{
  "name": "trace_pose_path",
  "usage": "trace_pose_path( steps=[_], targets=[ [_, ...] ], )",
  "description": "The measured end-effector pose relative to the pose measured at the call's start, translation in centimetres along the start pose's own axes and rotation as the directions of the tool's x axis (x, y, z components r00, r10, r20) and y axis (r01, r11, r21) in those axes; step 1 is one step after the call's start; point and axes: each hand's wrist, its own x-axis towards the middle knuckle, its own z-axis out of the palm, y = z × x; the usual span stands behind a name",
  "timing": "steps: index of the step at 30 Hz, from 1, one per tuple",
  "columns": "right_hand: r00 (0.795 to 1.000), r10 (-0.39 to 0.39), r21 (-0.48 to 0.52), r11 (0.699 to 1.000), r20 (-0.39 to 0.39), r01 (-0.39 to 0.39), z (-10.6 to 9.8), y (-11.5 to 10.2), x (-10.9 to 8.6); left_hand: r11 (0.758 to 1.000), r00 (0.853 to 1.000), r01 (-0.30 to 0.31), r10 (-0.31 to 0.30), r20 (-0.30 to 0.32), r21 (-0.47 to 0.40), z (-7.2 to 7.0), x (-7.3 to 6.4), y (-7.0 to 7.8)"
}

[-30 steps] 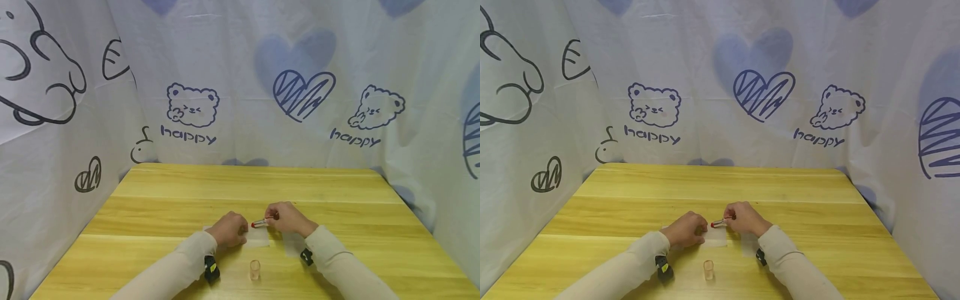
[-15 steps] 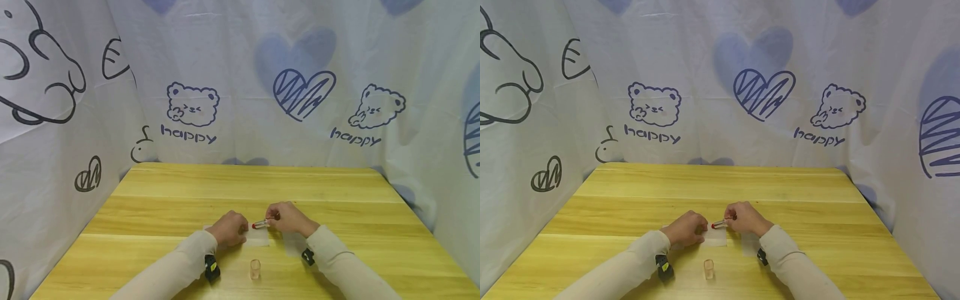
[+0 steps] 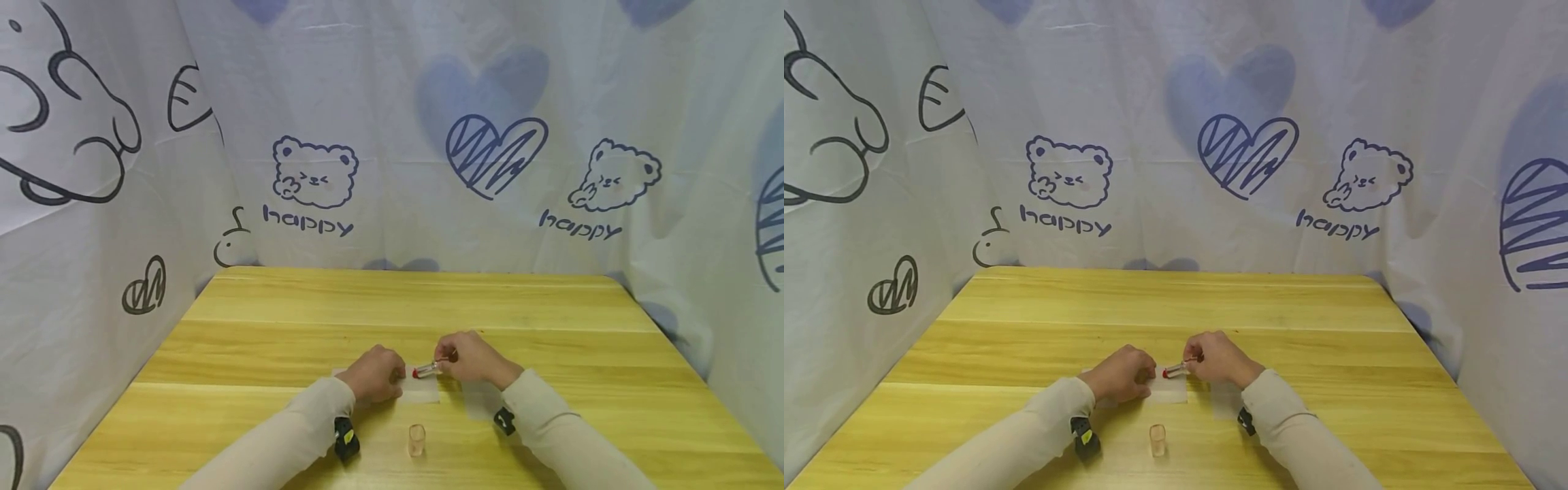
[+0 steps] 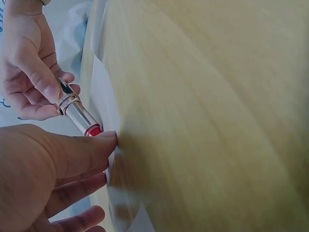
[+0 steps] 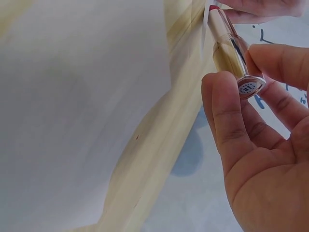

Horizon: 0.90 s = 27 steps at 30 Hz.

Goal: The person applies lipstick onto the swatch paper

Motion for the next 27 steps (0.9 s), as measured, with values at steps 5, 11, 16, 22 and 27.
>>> trace_pose_path(
  steps=[5,11,16,22,27],
  targets=[
    [1.0,-0.004,0.008,1.0,0.008,0.004,-0.18,-0.2,-0.11,1.0,1.0,0.002,-0.002,-0.002,0.006,-0.02,-0.04,0.07],
    [1.0,-0.016,-0.001,1.0,0.015,0.016,-0.3,-0.22,-0.22,1.0,1.0,0.011,-0.011,0.003,-0.002,-0.05,-0.11,0.21],
    [1.0,-0.022,-0.004,1.0,0.017,0.022,-0.26,-0.06,-0.26,1.0,1.0,0.007,-0.007,0.001,-0.002,-0.02,-0.09,0.23],
    [0.999,-0.034,-0.008,0.999,0.027,0.034,-0.31,0.03,-0.26,1.0,1.0,0.005,-0.005,0.001,0.007,-0.03,-0.01,0.13],
    [0.998,-0.036,-0.005,0.999,0.046,0.037,-0.45,-0.15,-0.32,1.0,1.0,-0.002,0.002,-0.003,0.011,-0.02,0.03,0.08]
  ],
)
